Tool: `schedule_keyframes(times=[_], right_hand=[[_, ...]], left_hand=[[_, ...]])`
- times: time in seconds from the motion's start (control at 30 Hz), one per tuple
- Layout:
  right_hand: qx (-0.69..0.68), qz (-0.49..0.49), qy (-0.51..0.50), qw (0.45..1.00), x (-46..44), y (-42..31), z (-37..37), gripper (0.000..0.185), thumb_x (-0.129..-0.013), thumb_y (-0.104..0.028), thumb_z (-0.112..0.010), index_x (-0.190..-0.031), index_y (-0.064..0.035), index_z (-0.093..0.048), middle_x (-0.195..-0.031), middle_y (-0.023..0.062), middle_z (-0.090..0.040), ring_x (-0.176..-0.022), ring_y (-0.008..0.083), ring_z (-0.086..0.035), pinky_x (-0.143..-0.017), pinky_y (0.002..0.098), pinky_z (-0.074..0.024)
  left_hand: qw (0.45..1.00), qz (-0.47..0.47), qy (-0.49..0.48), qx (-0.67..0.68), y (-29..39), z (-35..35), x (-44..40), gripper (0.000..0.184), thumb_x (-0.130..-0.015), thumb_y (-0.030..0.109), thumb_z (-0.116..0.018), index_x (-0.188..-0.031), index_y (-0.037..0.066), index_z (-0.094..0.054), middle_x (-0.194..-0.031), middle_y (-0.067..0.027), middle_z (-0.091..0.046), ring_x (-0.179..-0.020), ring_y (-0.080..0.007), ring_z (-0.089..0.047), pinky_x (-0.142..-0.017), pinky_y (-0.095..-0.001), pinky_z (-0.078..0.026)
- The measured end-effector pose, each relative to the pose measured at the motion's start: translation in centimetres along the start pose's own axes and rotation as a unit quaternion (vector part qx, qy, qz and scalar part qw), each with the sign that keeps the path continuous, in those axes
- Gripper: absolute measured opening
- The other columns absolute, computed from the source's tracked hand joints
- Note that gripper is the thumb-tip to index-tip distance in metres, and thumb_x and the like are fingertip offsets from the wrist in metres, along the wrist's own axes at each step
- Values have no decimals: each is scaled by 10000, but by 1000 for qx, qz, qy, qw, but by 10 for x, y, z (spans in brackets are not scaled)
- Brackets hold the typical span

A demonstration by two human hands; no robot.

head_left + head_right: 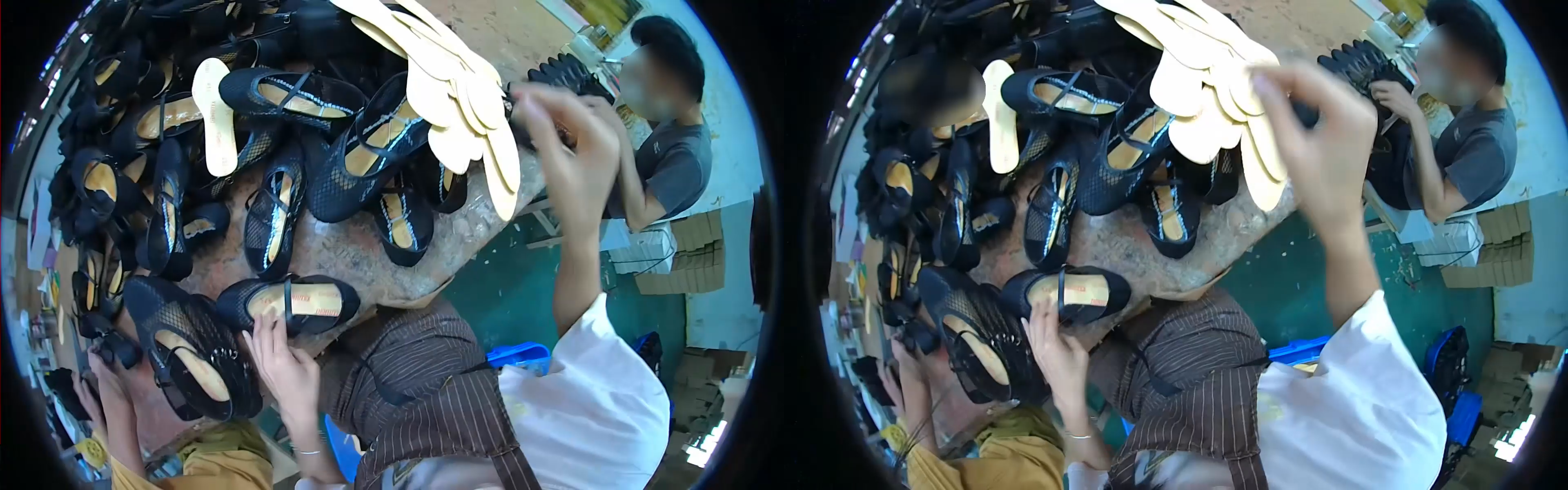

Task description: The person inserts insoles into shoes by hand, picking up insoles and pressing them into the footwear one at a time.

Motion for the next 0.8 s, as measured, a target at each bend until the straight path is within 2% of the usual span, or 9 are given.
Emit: schedule_keyframes(times=[0.1, 0.2, 0.27, 0.37, 0.43, 0.47, 0.57, 0.67, 0.8], right_hand=[[169, -82, -100, 977, -39, 102, -28, 306, -971, -258, -671, -1133, -6, -731, -964, 159, -766, -913, 209, -740, -841, 317, -542], [264, -156, -198, 931, -53, 175, -67, 537, -993, -545, -519, -1159, -80, -730, -1047, 238, -730, -1070, 398, -698, -911, 435, -525], [292, -163, -228, 914, -51, 178, -76, 636, -1000, -622, -425, -1181, -89, -719, -1137, 234, -719, -1148, 412, -659, -993, 442, -489], [237, -105, -193, 946, -51, 207, -79, 526, -1029, -486, -497, -1326, -82, -657, -1238, 215, -700, -1182, 341, -660, -997, 400, -487], [132, -94, -245, 956, -52, 233, -76, 434, -997, -192, -522, -1411, -101, -610, -1143, 134, -717, -1000, 185, -653, -892, 300, -507], [95, -107, -275, 951, -53, 245, -74, 503, -958, -62, -527, -1456, -110, -580, -1091, 89, -707, -927, 123, -625, -844, 261, -509], [72, -47, -281, 956, -59, 274, -71, 541, -920, -48, -538, -1461, -71, -533, -1094, 134, -703, -945, 188, -654, -862, 302, -521], [66, 15, -303, 951, -63, 255, -77, 573, -883, -3, -551, -1455, -31, -519, -1148, 183, -689, -979, 249, -674, -857, 341, -546], [8, 0, -359, 933, -72, 200, -72, 570, -847, 86, -540, -1410, 0, -569, -1264, 218, -658, -1031, 289, -674, -824, 365, -578]], left_hand=[[981, 87, 115, 133, 54, 16, -1, 347, -818, 146, -775, -1112, 0, -664, -1108, -189, -645, -1085, -377, -604, -945, -475, -470], [987, 129, 17, 100, 83, -38, -26, 569, -743, 480, -855, -1010, 19, -656, -906, -191, -707, -863, -399, -676, -844, -453, -474], [986, 150, -59, 42, 74, -65, -29, 441, -784, 413, -826, -902, 9, -695, -857, -223, -710, -791, -373, -687, -881, -413, -434], [981, 172, -57, 70, 60, -27, -10, 353, -787, 309, -820, -933, 2, -727, -880, -167, -717, -879, -321, -665, -1021, -488, -376], [979, 162, -13, 123, 45, -7, 26, 347, -734, 226, -853, -954, -19, -741, -946, -98, -697, -1040, -297, -629, -1160, -578, -241], [986, 131, 9, 103, 34, 5, 42, 394, -736, 197, -868, -1005, -56, -732, -1041, -91, -703, -1055, -291, -658, -1140, -525, -334], [757, 304, 58, 575, -15, 6, 107, 548, -762, 164, -846, -1219, -41, -623, -1277, -131, -627, -1229, -295, -591, -1140, -518, -376], [488, 277, 158, 813, -33, 12, 134, 815, -783, 170, -843, -1483, 4, -459, -1472, -204, -524, -1372, -339, -502, -1173, -585, -340], [356, 216, 173, 893, -44, -4, 154, 658, -772, 287, -828, -1347, 47, -618, -1422, -138, -583, -1364, -354, -500, -1206, -647, -232]])
Point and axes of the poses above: each hand's wrist, its own x-axis away from the middle knuckle, its own z-axis out of the back of the hand, y = z × x, the point moved 4 cm from there along -x, towards the middle knuckle
